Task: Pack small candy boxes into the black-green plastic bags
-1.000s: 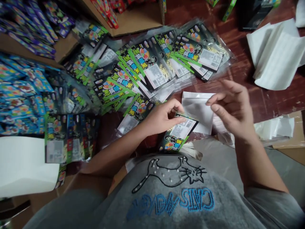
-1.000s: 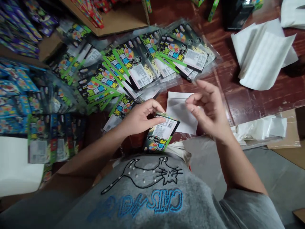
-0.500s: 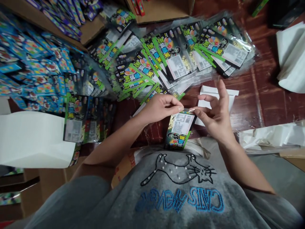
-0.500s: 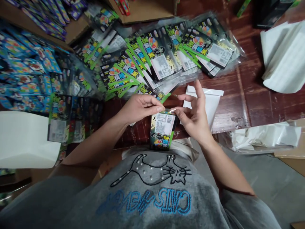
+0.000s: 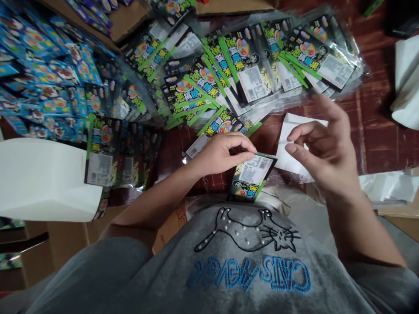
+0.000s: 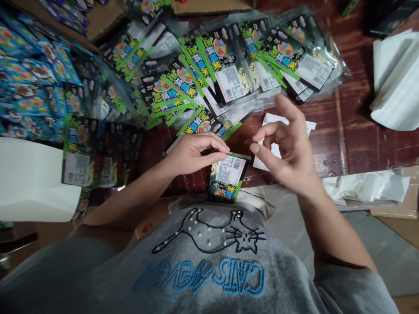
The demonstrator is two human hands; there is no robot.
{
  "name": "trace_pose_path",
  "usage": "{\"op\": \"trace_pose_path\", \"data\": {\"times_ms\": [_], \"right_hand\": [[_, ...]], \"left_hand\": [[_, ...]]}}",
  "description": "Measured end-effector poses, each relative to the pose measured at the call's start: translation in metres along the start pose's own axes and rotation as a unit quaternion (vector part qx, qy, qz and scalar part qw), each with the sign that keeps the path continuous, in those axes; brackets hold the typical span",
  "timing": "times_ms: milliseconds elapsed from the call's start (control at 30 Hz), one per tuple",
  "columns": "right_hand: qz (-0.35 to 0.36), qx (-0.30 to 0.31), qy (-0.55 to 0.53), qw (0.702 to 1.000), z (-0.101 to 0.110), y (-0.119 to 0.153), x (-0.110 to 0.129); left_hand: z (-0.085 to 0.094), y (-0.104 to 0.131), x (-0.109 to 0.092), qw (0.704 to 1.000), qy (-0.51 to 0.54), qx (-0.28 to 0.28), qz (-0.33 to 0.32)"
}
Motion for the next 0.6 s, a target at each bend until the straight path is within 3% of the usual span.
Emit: {"op": "trace_pose_path", "data": {"times_ms": [100, 200, 300, 400, 500, 600], "right_hand": [[-0.11, 0.126, -0.055, 0.984, -0.011, -0.016, -0.003], [-0.135, 0.179, -0.06, 0.973, -0.022, -0.022, -0.015], [-0.111, 0.169, -0.013, 0.979, -0.026, -0.02, -0.025], [-0.038, 0.127, 0.09, 0.987, -0.025, -0.012, -0.022], [0.055, 0.092, 0.221, 0.969, -0.029, 0.0, -0.012], [0.092, 0.096, 0.299, 0.945, -0.04, 0.008, -0.01]], "left_hand": [[-0.002, -0.002, -0.001, 1.0, -0.017, -0.004, 0.006], [-0.004, -0.004, -0.001, 1.0, -0.022, -0.006, 0.017], [-0.006, -0.005, 0.0, 0.999, -0.02, -0.005, 0.031], [-0.004, -0.006, 0.002, 0.999, -0.018, -0.003, 0.046], [-0.001, -0.006, 0.003, 0.999, -0.007, 0.005, 0.05], [-0.005, -0.005, 0.003, 0.998, 0.025, 0.032, 0.048]]}}
Point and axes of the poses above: each hand's wrist, its own y-axis away from the middle knuckle, its own z-axis out of the back of the hand, x = y × z, the point moved 6 cm from there along -y, towards the middle knuckle, and after that the axes turned 14 degrees about -y, right-handed, at the moved point
